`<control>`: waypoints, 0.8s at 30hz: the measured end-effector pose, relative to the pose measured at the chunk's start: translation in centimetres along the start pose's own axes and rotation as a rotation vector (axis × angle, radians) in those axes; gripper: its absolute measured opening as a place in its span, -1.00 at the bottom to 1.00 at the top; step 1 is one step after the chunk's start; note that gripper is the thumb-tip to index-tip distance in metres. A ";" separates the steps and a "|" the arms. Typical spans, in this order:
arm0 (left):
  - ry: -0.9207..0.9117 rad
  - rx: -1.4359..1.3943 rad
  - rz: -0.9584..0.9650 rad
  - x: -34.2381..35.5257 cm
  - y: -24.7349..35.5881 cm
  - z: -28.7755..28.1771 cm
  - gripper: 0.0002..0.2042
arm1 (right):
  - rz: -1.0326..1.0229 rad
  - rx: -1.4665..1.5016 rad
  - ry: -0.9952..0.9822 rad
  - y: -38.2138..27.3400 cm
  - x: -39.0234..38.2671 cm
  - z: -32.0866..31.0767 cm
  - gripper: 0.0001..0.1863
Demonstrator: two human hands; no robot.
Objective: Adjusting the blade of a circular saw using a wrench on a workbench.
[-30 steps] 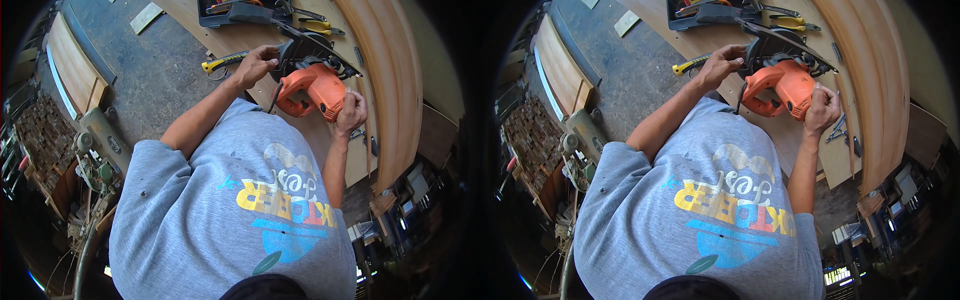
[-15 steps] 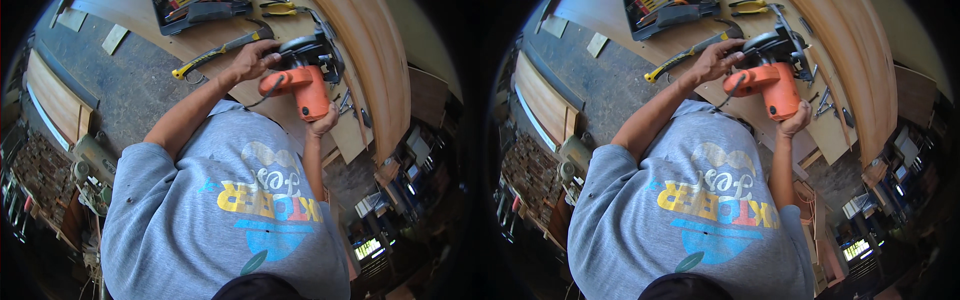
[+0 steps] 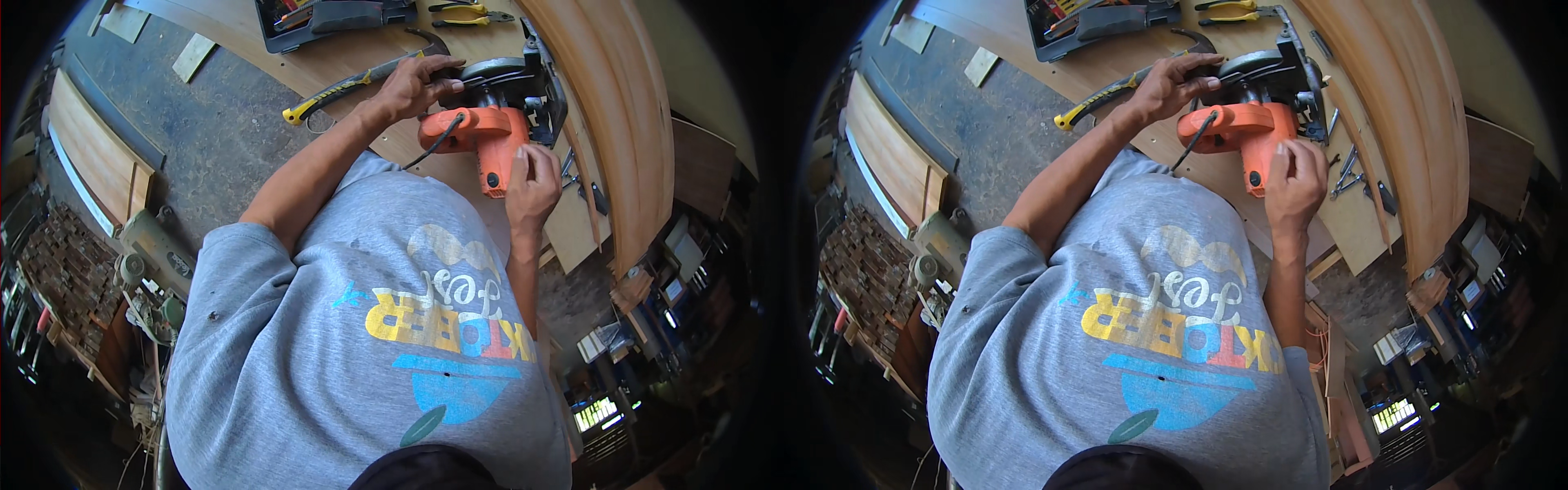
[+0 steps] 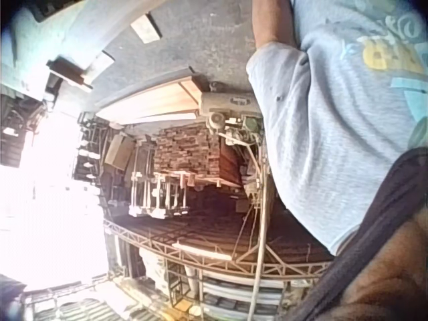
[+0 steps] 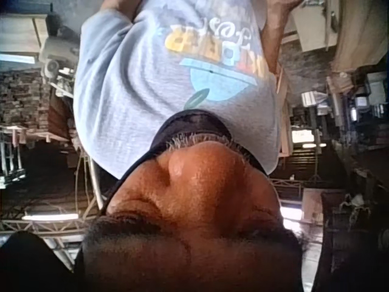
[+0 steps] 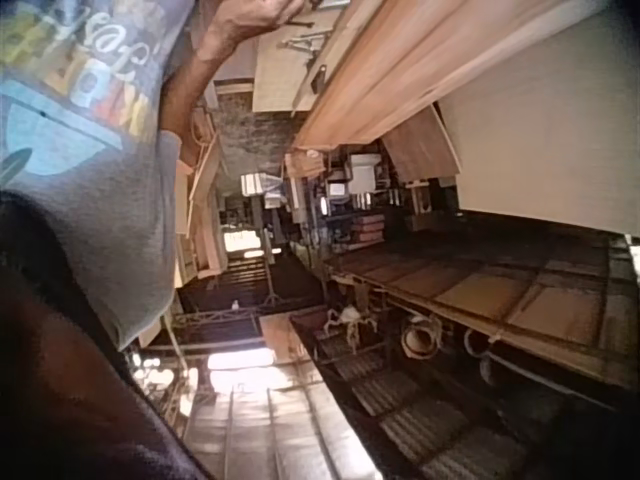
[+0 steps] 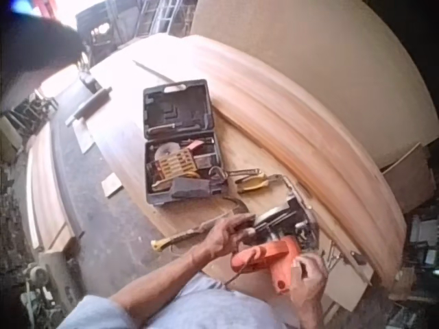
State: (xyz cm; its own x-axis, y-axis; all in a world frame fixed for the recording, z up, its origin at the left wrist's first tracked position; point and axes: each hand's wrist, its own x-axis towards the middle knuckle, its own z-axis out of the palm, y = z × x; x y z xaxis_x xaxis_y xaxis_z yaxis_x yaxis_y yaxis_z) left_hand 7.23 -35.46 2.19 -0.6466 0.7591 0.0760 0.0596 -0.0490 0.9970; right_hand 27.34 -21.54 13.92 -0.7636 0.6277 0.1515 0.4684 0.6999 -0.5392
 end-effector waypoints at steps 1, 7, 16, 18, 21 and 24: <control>-0.007 0.036 -0.004 0.4 0.8 0.4 -0.66 | -0.014 0.002 -0.041 -0.5 1.1 -0.1 -0.74; -0.029 0.174 -0.039 1.6 3.8 1.6 -0.68 | -0.032 -0.019 -0.281 -2.3 7.2 0.0 -0.71; -0.049 0.089 -0.119 0.7 3.4 1.7 -0.59 | 0.084 -0.107 -0.620 -0.7 11.2 0.9 -0.65; -0.053 0.075 -0.120 0.7 3.3 1.6 -0.57 | 0.072 -0.097 -0.634 -0.7 11.5 1.2 -0.65; -0.049 0.080 -0.115 0.9 3.1 1.5 -0.56 | 0.058 -0.162 -0.609 -1.0 11.9 1.8 -0.69; -0.049 0.079 -0.117 1.1 2.1 1.5 -0.56 | 0.052 -0.208 -0.597 -1.0 11.9 2.4 -0.71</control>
State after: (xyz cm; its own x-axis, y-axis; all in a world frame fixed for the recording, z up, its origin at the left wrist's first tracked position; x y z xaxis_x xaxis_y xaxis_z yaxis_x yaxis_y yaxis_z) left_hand 7.76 -33.75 4.34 -0.6149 0.7875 -0.0429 0.0471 0.0910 0.9947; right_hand 16.69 -15.56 14.23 -0.8256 0.4067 -0.3911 0.5426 0.7626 -0.3523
